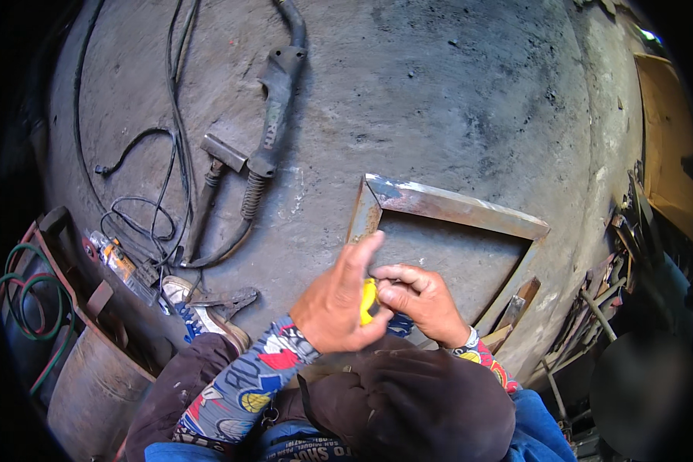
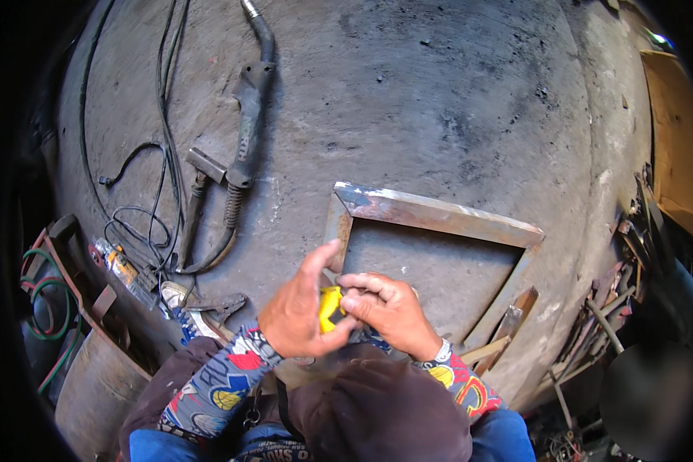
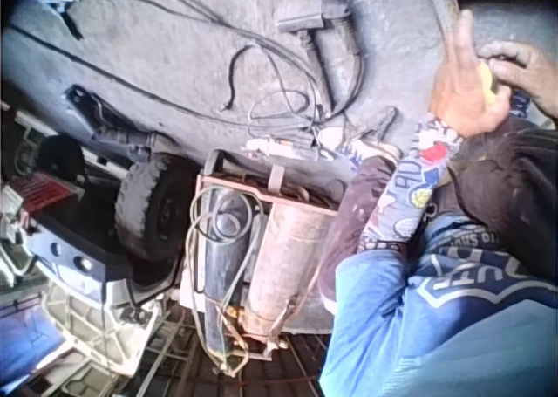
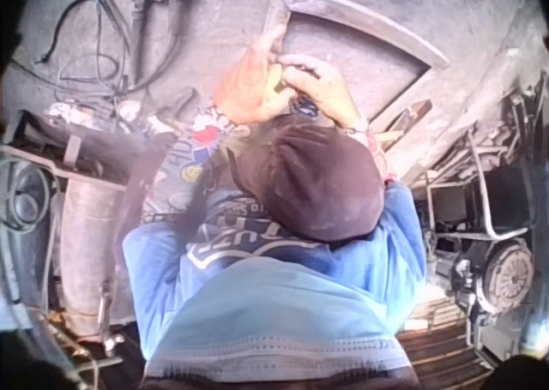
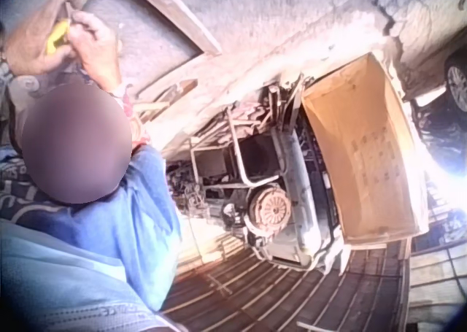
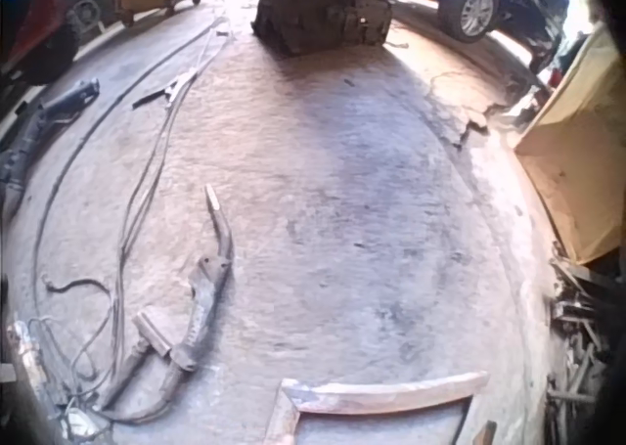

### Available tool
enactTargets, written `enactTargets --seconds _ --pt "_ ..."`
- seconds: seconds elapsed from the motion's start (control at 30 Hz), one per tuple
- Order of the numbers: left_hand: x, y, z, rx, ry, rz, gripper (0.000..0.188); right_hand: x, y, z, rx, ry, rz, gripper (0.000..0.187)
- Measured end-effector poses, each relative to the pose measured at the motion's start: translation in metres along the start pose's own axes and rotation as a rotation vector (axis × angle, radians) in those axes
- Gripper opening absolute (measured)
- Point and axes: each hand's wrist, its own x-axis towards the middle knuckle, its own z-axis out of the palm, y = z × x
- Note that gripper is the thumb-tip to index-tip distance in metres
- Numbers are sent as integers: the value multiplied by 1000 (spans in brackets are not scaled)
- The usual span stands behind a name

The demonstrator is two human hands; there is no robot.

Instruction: The person assembles a rectangular metal frame on the floor using a hammer, measuring tape, and angle grinder. They position metal bars, measure dimensions, and use the grinder to cut or smooth edges.

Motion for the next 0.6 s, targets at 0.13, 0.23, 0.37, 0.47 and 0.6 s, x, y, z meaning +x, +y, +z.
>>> enactTargets --seconds 0.13,0.23,0.37,0.47,0.6 --pt "11 13 4 -3 -110 33 93 -4 -9 -12 118 -48 47 17" --pt "10 7 -7 75 -315 -7 75 -24 -8 -39 34 15 15 13" --pt "3 -9 -67 278 -343 16 50 -59 -20 -120 265 285 -381 16" --pt "7 -11 -122 440 -386 -142 45 -76 -18 -182 427 580 -553 15" --pt "28 -4 -136 359 -313 -161 38 -70 16 -192 638 737 -611 50"
